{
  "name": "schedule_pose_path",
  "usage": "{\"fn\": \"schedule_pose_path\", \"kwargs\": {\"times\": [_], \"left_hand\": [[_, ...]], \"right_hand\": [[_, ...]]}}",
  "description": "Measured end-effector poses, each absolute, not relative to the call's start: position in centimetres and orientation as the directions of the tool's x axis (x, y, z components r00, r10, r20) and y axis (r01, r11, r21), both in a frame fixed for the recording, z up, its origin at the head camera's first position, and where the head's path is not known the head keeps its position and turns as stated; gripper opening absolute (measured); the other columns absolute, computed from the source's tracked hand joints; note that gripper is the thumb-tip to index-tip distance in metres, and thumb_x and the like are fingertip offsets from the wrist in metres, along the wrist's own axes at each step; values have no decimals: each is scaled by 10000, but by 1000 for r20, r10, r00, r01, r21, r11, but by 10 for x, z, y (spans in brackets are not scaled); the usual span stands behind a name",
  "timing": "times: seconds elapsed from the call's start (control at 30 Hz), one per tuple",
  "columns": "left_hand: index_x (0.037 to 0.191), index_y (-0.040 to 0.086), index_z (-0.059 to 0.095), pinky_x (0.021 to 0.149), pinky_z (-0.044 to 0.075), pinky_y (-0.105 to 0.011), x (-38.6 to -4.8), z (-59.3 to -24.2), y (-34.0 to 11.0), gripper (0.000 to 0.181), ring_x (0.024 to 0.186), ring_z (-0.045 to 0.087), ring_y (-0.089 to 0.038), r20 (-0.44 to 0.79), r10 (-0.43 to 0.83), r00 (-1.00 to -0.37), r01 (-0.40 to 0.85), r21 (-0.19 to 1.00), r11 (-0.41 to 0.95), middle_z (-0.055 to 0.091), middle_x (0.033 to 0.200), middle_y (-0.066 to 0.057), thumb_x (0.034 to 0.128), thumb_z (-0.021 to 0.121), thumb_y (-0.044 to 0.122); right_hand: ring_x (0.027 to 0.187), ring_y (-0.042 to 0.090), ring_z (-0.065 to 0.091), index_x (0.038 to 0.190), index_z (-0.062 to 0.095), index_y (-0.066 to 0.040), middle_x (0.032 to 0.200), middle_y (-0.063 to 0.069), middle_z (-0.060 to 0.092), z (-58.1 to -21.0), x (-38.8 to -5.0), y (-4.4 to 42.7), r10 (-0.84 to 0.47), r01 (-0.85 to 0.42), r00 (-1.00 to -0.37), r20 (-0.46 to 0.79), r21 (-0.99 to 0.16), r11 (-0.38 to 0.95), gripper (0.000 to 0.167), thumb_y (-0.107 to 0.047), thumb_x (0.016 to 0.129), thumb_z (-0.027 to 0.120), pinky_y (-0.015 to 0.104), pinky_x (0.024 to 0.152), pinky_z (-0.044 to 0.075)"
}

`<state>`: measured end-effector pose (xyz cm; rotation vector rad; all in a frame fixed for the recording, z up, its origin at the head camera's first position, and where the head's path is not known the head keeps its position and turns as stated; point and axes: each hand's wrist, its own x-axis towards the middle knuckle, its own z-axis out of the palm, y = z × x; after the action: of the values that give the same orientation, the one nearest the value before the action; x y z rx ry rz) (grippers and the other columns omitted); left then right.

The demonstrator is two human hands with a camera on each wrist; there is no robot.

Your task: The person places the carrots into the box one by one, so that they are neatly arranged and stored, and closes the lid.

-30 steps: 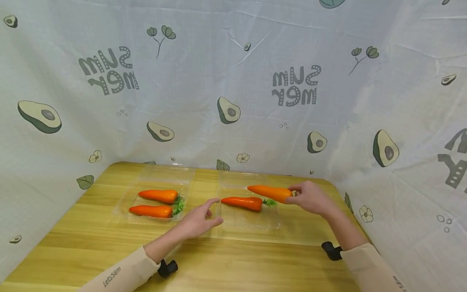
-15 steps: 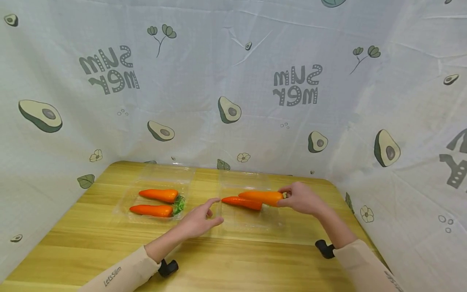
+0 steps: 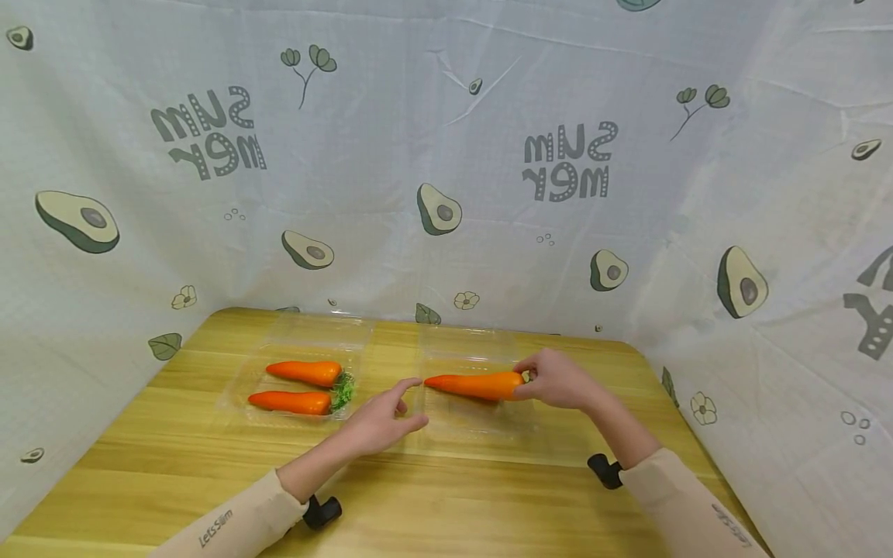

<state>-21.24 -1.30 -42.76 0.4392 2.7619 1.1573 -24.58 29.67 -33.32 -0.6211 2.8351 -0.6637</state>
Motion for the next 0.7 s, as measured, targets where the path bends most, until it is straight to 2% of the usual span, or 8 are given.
{"fn": "schedule_pose_path", "kwargs": {"times": [0.17, 0.43, 0.7], "left_hand": [[1538, 272, 401, 722, 485, -423, -212, -428, -13, 692, 932, 596, -219, 10, 308, -951, 224, 707, 671, 649, 1099, -99, 935, 663, 488], [1534, 259, 411, 666, 450, -378, -213, -428, -13, 687, 850, 557, -198, 9, 311, -950, 222, 719, 658, 628, 1031, -77, 932, 670, 467], [1536, 259, 410, 646, 448, -369, -213, -428, -13, 702, 839, 561, -194, 6, 309, -951, 217, 723, 656, 632, 1033, -75, 925, 677, 479]], "right_hand": [[582, 106, 314, 1222, 693, 53, 619, -49, 337, -336, -249, 290, -447, -368, -891, -84, -442, 818, 463, -197, 838, 761, 253, 548, 270], [575, 105, 342, 1147, 727, 27, 620, -49, 366, -346, -253, 283, -481, -398, -872, -87, -445, 802, 368, -158, 831, 760, 238, 547, 282], [594, 114, 342, 1163, 723, 35, 638, -48, 374, -356, -256, 277, -487, -400, -869, -93, -447, 800, 409, -166, 811, 772, 240, 563, 278]]}}
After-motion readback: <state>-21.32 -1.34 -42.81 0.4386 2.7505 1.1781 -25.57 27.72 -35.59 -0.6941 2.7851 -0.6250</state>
